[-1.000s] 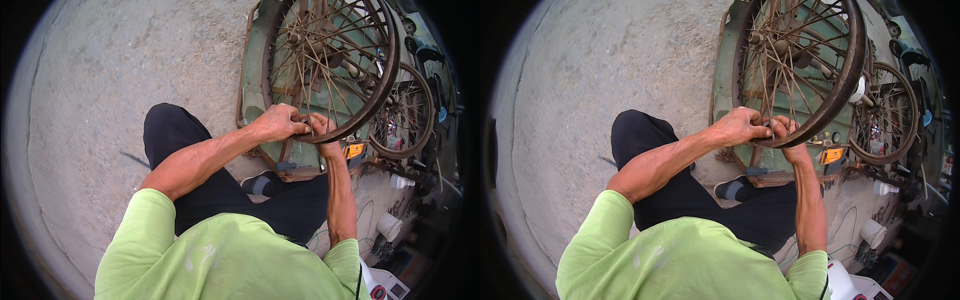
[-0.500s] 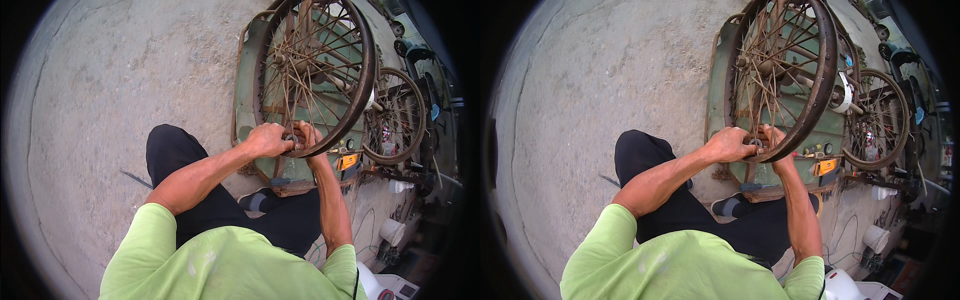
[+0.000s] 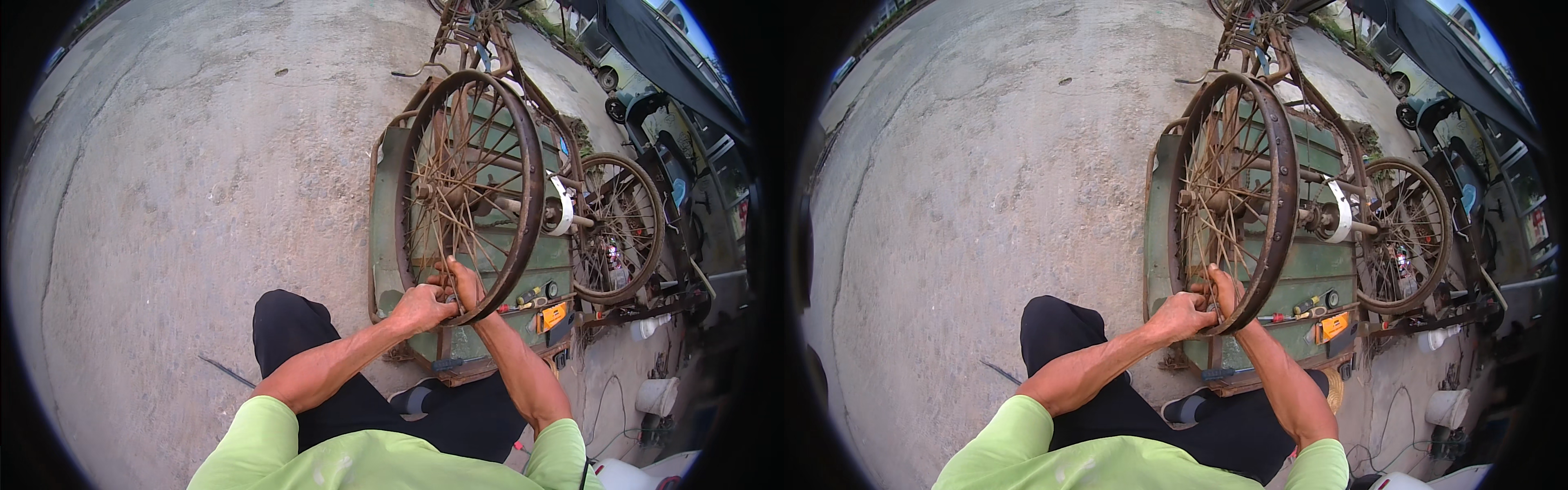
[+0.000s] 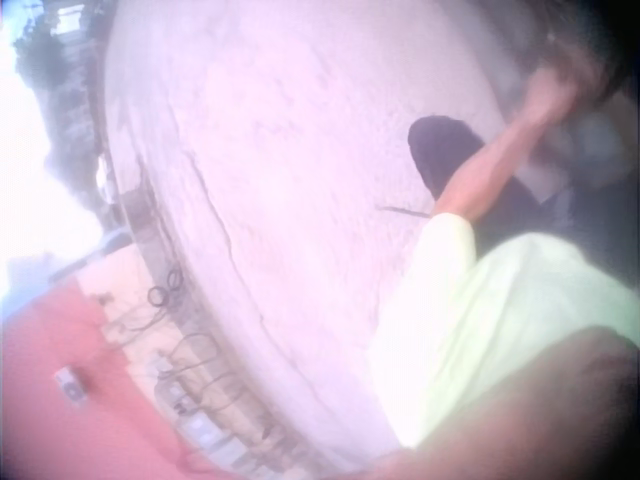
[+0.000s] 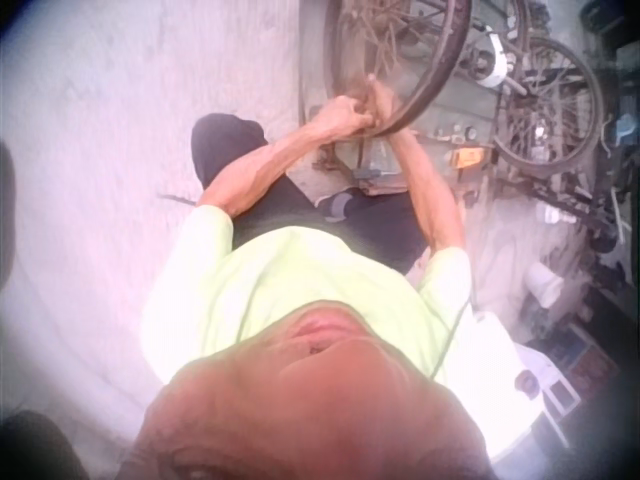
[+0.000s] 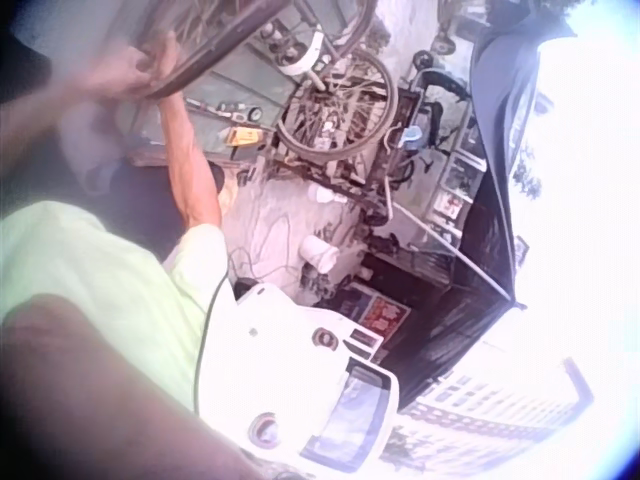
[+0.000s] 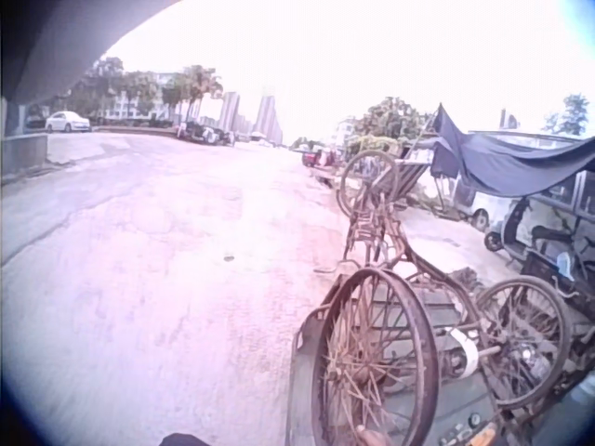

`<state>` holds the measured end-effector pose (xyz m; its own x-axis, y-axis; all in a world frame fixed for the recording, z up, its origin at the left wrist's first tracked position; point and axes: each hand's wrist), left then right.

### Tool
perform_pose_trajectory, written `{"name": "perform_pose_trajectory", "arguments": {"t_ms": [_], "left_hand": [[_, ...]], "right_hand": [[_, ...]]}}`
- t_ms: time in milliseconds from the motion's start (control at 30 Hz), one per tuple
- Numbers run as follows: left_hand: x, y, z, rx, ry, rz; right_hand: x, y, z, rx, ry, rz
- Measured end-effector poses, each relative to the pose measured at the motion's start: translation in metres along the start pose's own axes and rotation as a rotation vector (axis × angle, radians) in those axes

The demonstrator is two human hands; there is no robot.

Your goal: The person sits on the ground and uses a wrench to tighten the spokes of a bicycle wheel. They rotate the wheel and adjust multiple spokes in sequence.

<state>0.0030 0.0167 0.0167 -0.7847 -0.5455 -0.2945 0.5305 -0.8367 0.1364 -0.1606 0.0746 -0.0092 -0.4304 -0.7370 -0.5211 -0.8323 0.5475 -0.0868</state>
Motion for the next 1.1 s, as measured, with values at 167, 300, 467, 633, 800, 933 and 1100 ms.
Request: {"name": "perform_pose_trajectory", "arguments": {"t_ms": [167,300,467,633,800,933,1100], "left_hand": [[0.001,-0.004,0.000,0.096,-0.070,-0.003],[0.007,0.011,-0.008,0.135,-0.225,-0.156],[0.005,0.013,-0.006,-0.013,-0.138,-0.254],[0.011,0.012,-0.007,0.157,-0.265,-0.216],[0.007,0.027,0.008,0.040,-0.204,-0.389],[0.008,0.011,-0.004,0.117,-0.384,-0.209],[0.007,0.000,-0.011,0.114,-0.360,-0.066]], "right_hand": [[0.009,0.011,0.016,0.053,0.035,0.003],[0.002,0.005,0.008,-0.088,0.011,0.026],[0.008,0.009,0.020,-0.129,0.133,0.069],[0.027,0.018,0.044,0.055,0.152,0.094],[0.023,0.016,0.028,-0.109,0.037,0.101],[0.031,0.024,0.041,-0.012,0.067,0.118],[0.044,0.024,0.063,0.167,0.087,0.095]]}}
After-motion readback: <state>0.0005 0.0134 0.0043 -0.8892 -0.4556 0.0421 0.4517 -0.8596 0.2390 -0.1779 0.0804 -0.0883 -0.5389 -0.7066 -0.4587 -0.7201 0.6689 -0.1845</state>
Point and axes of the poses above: each hand's wrist, its own x-axis towards the middle knuckle, its own y-axis out of the back of the hand, z = x × y
